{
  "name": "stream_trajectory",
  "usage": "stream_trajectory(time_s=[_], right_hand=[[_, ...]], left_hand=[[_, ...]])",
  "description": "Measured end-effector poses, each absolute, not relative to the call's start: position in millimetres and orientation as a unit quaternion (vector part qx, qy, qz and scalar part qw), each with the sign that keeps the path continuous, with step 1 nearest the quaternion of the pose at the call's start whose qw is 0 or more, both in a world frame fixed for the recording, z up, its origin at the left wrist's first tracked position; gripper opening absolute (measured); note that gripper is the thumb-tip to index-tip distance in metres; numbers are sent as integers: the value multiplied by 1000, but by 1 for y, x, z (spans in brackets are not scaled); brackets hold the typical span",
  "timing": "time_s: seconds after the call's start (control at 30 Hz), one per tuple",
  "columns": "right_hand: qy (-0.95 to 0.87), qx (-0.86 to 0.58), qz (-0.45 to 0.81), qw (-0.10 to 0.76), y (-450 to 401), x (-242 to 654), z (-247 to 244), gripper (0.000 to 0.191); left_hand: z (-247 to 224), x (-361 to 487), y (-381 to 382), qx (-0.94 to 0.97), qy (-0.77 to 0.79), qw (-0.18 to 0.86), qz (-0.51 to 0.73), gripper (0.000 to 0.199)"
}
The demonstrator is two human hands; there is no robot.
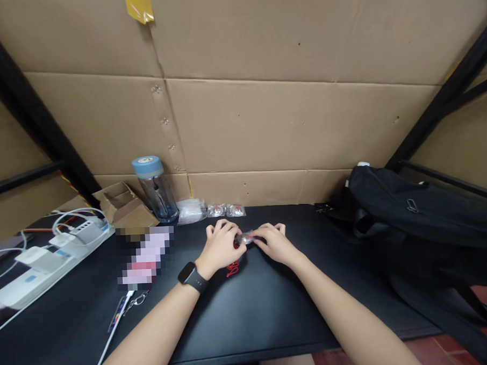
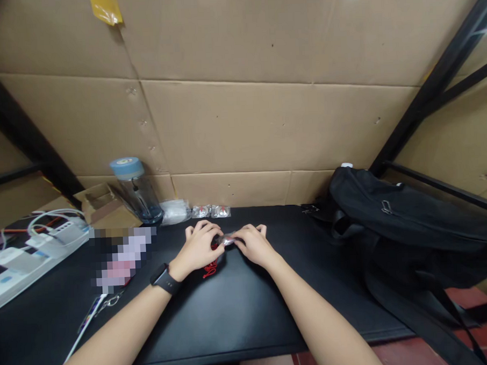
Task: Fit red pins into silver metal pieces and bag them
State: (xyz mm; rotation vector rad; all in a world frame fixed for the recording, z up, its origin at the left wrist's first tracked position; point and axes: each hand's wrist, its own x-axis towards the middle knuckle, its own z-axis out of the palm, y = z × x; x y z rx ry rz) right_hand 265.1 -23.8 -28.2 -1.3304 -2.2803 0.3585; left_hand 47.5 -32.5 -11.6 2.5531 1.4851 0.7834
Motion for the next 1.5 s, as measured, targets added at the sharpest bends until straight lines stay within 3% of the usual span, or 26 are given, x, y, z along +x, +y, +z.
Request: stream_trajectory(time_s=[0.17,0.33,0.43,0.53,0.63,0.77,1.0,1.2,1.3,1.37,1.5], right_hand=[[-803,-499,166,281,-22,267,-21,23],[-748,-485,279,357,-22,271,-19,28],[-732,-438,350,387,-21,271,-22,46],[-720,-443,364,392,-16,275,-23,46],[-710,-526,284,371,1,284,-20,41],[-701,-643,184,247,41,297,-12,39],[-706,-669,123,198,89,282,-16,37],[-750,-632,0,195,50,286,-13,36],[-831,-521,112,162,17,307,-5,35],[-845,-470,206,149,-1,319,-2,51],[-811,-492,248,199,-20,330,-2,49]], left_hand=[[-14,44,-25,834,470,98,271,17],[-13,47,-22,784,504,189,310,18],[-9,49,-24,768,502,238,320,20],[-9,48,-23,766,509,235,313,21],[-11,37,-16,782,518,167,304,18],[-13,15,-4,829,481,110,261,16],[-15,9,-5,891,371,145,217,12],[-15,15,-12,891,384,121,210,7],[-14,15,-12,898,376,116,199,5],[-14,16,-13,898,374,119,201,6],[-13,20,-16,890,384,126,210,13]])
